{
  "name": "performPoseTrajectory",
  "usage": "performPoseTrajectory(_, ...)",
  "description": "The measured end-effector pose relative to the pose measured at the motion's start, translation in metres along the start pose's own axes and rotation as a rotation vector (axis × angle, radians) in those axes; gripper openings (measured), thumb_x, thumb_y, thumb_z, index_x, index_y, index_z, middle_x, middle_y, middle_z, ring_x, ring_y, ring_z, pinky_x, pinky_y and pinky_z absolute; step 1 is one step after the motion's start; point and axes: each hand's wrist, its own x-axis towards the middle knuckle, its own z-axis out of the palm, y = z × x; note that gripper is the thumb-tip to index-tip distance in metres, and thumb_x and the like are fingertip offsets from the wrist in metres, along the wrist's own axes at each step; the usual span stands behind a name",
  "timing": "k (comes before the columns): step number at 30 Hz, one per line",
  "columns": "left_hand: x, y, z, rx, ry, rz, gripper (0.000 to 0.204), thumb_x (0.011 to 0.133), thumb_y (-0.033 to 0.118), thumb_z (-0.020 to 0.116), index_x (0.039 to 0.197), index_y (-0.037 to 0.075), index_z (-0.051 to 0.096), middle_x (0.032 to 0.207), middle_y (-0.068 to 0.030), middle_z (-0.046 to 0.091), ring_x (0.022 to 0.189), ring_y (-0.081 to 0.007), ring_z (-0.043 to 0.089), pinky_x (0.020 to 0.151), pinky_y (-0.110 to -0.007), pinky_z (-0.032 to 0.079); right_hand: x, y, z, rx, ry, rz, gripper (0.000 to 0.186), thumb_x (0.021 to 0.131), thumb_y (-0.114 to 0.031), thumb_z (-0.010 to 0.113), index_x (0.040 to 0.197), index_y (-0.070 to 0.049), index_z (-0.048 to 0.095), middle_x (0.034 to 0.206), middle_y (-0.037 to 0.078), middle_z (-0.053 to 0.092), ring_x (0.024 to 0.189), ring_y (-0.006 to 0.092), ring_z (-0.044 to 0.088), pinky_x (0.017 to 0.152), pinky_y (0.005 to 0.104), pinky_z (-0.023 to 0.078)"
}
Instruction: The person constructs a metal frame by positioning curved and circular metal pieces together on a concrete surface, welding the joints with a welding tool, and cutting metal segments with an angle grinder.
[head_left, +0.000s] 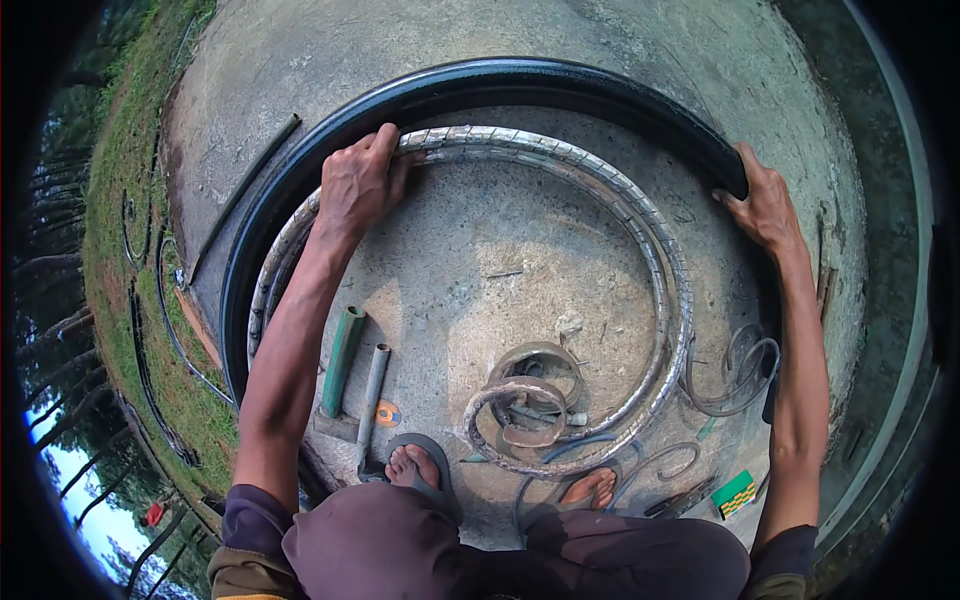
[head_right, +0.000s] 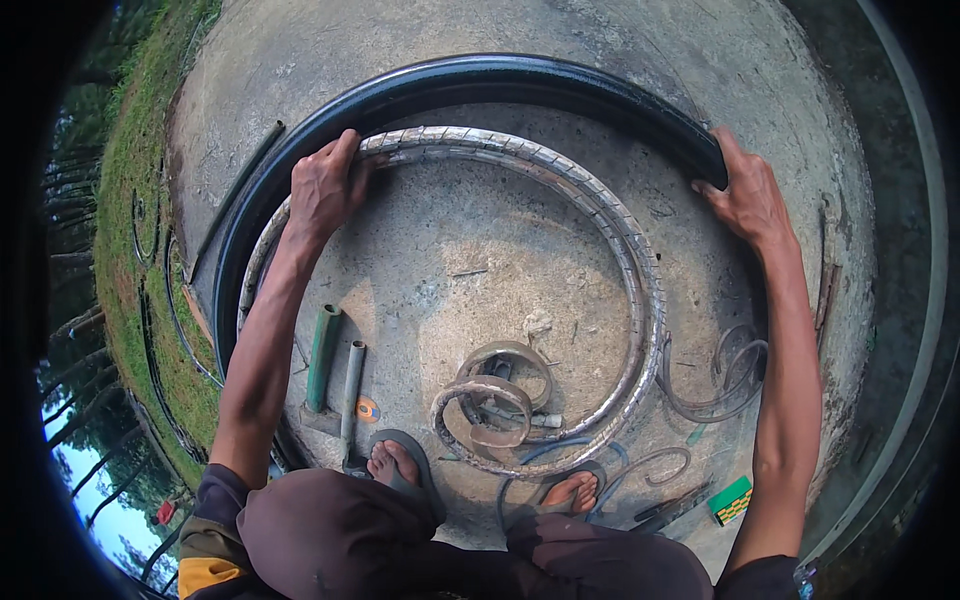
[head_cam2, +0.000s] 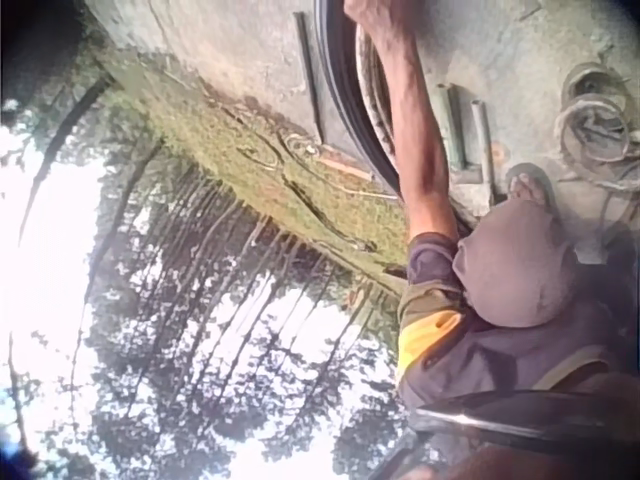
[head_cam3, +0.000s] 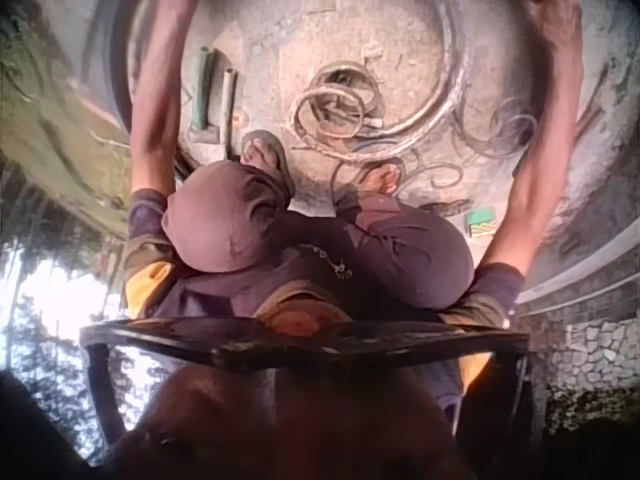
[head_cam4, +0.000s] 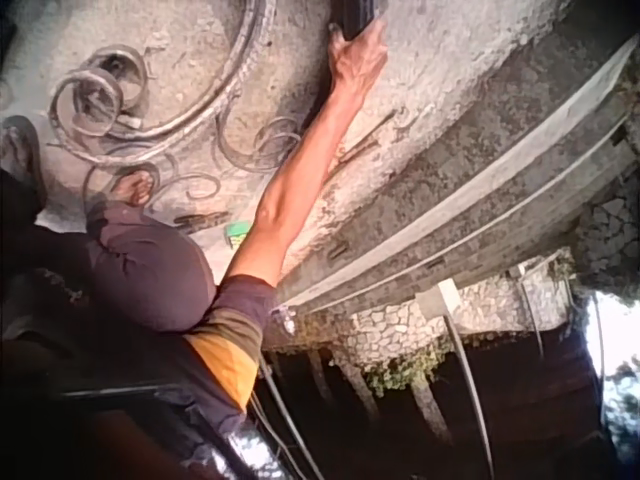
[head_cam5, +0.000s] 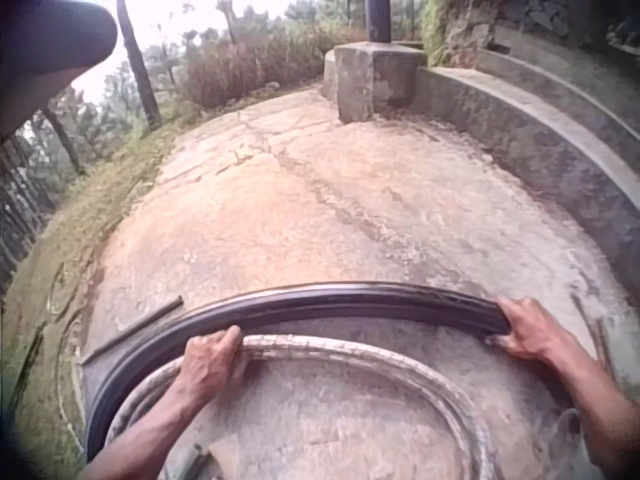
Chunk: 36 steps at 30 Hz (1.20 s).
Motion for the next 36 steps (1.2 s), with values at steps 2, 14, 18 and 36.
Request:
performPoseTrajectory(2,-0.006,0.006,-0.002,-0.02,0.012,0.033,0.029,0.087,0.025,0.074,0.096,0.005,0.054,0.082,-0.014,0.066,0.075,-0.0337,0.069,0.062,-0.043,0.052,-0.004,0.003,0.006,-0.036,0.025,0.003,0.059,0.076,-0.006,0.079,0.128,-0.004,0.05,0.1,0.028,0.069,0.1,0.0462,0.065,0.082,0.0491,0.052)
performPoseTrajectory(14,-0.006,0.003,0.005,-0.033,-0.016,-0.016,0.03,0.085,0.029,0.076,0.093,0.006,0.058,0.083,-0.0147,0.069,0.079,-0.0348,0.07,0.067,-0.046,0.055,-0.009,0.002,0.009,-0.095,0.056,0.041,0.062,0.078,-0.007,0.078,0.133,0.002,0.052,0.104,0.028,0.069,0.099,0.0405,0.07,0.084,0.0414,0.053)
performPoseTrajectory(18,-0.002,-0.005,0.007,-0.03,-0.082,-0.042,0.03,0.085,0.032,0.074,0.091,0.005,0.062,0.083,-0.0172,0.07,0.082,-0.0365,0.07,0.07,-0.048,0.055,-0.005,0.015,0.015,-0.114,0.042,0.04,0.067,0.079,-0.01,0.078,0.137,0.005,0.049,0.105,0.027,0.07,0.099,0.0368,0.072,0.086,0.0397,0.053)
performPoseTrajectory(36,-0.084,-0.103,-0.069,-0.089,0.027,-0.389,0.062,0.081,0.041,0.078,0.132,0.01,0.062,0.12,-0.02,0.068,0.103,-0.0329,0.07,0.091,-0.046,0.056,0.009,-0.001,0.008,0.016,-0.058,0.115,0.053,0.074,-0.003,0.07,0.126,-0.001,0.059,0.105,0.017,0.072,0.099,0.024,0.068,0.091,0.0354,0.049)
